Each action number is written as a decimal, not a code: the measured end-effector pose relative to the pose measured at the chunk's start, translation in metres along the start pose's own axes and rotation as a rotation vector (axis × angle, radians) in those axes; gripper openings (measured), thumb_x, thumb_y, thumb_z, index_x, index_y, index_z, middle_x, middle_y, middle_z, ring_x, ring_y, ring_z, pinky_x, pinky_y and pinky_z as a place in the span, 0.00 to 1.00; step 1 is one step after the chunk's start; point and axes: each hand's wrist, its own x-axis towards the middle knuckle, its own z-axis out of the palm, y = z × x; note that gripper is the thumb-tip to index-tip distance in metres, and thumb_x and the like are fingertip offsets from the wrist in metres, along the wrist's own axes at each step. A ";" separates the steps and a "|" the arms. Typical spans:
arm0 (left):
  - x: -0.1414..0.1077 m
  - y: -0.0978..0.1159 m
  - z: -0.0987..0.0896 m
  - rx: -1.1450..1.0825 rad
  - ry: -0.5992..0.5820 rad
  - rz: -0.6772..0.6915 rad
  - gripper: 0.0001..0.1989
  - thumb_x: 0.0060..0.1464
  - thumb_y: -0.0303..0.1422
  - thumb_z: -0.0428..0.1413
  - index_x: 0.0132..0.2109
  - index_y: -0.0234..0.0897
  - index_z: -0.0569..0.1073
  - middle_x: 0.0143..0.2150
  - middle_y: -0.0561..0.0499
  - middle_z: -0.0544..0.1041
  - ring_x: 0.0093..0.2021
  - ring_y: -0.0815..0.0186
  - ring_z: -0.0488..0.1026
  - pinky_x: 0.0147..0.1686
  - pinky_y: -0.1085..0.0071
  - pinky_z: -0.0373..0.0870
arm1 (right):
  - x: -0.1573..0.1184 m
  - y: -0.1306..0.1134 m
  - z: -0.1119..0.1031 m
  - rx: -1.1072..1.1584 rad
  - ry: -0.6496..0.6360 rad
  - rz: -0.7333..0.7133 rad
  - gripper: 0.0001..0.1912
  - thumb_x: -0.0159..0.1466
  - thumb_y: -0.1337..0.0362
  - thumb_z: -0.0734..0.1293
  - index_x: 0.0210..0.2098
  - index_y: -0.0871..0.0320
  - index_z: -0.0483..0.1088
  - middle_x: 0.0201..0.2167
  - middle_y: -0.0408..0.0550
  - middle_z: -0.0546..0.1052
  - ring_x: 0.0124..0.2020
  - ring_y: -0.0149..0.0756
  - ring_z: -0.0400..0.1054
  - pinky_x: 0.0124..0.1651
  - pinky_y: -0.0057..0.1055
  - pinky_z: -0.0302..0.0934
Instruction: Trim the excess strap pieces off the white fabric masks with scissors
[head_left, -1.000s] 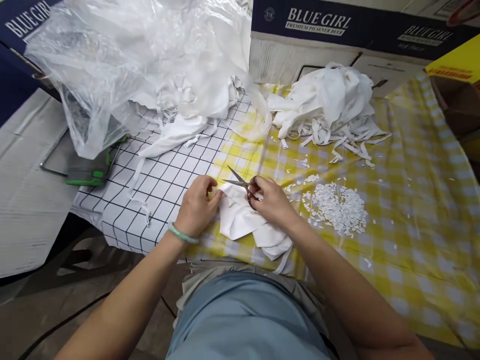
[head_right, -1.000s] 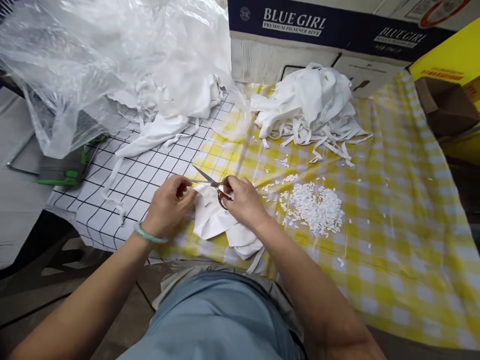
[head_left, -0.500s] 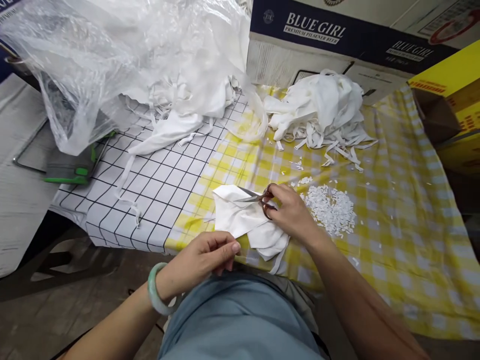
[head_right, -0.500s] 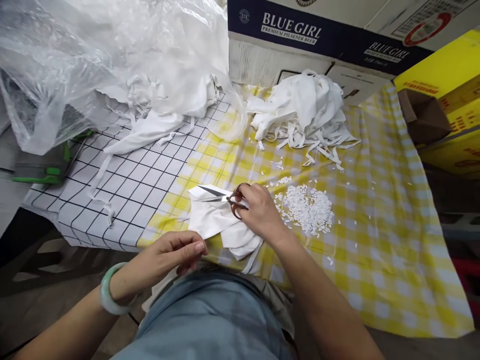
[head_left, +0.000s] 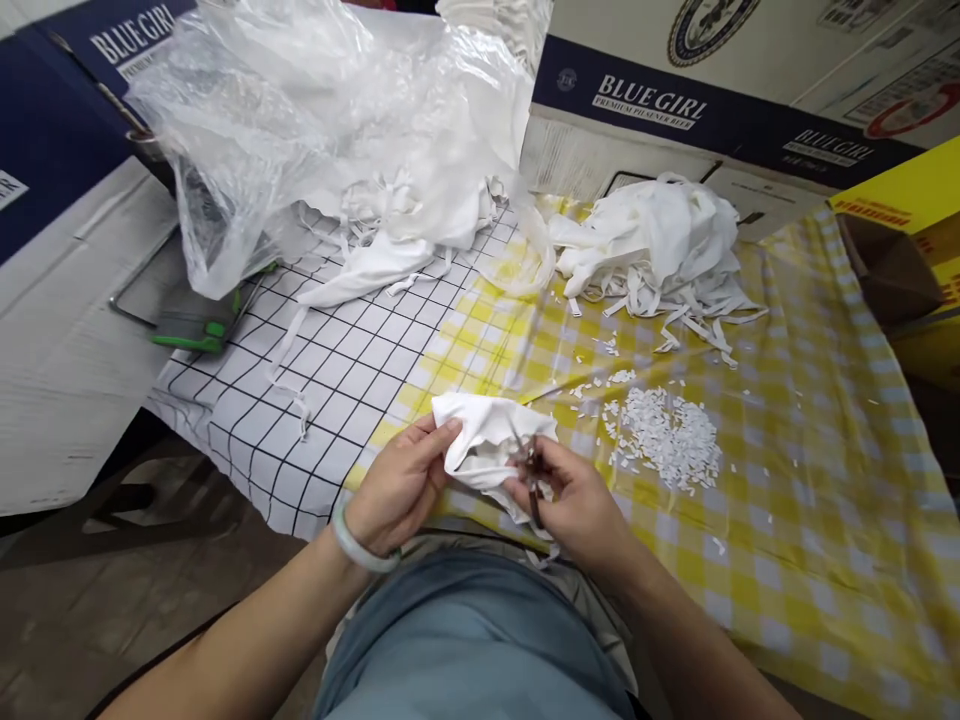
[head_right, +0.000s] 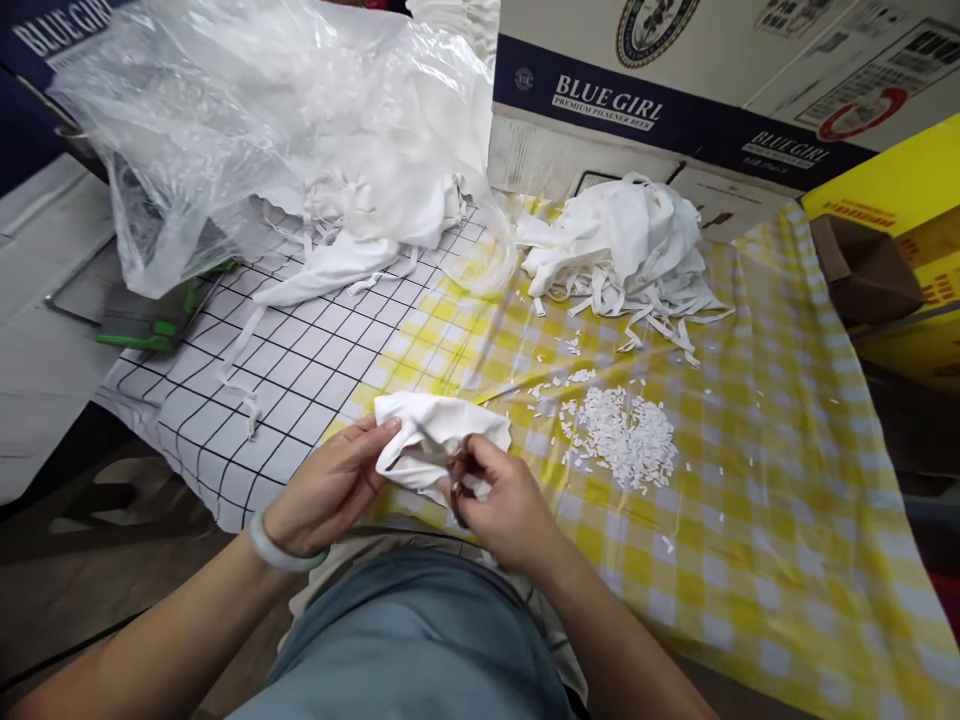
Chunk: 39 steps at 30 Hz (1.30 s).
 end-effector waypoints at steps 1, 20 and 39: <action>-0.004 0.002 -0.005 0.065 -0.013 0.044 0.09 0.57 0.31 0.61 0.45 0.33 0.77 0.36 0.49 0.79 0.34 0.67 0.74 0.38 0.72 0.72 | 0.004 0.000 0.000 0.034 0.046 0.009 0.09 0.59 0.62 0.69 0.31 0.56 0.63 0.29 0.41 0.69 0.32 0.31 0.66 0.37 0.27 0.62; -0.029 0.039 -0.038 0.527 -0.007 0.062 0.16 0.53 0.44 0.62 0.37 0.33 0.81 0.24 0.55 0.62 0.24 0.74 0.52 0.21 0.76 0.49 | 0.070 -0.018 0.008 -0.047 0.217 -0.152 0.19 0.54 0.58 0.75 0.37 0.53 0.63 0.45 0.48 0.76 0.45 0.38 0.69 0.51 0.37 0.64; 0.023 -0.007 0.060 0.612 -0.249 0.580 0.14 0.65 0.33 0.51 0.33 0.36 0.77 0.44 0.47 0.66 0.41 0.66 0.65 0.32 0.73 0.64 | -0.001 0.004 -0.035 -0.229 0.284 -0.090 0.23 0.57 0.43 0.70 0.34 0.55 0.64 0.36 0.48 0.70 0.39 0.40 0.64 0.46 0.39 0.61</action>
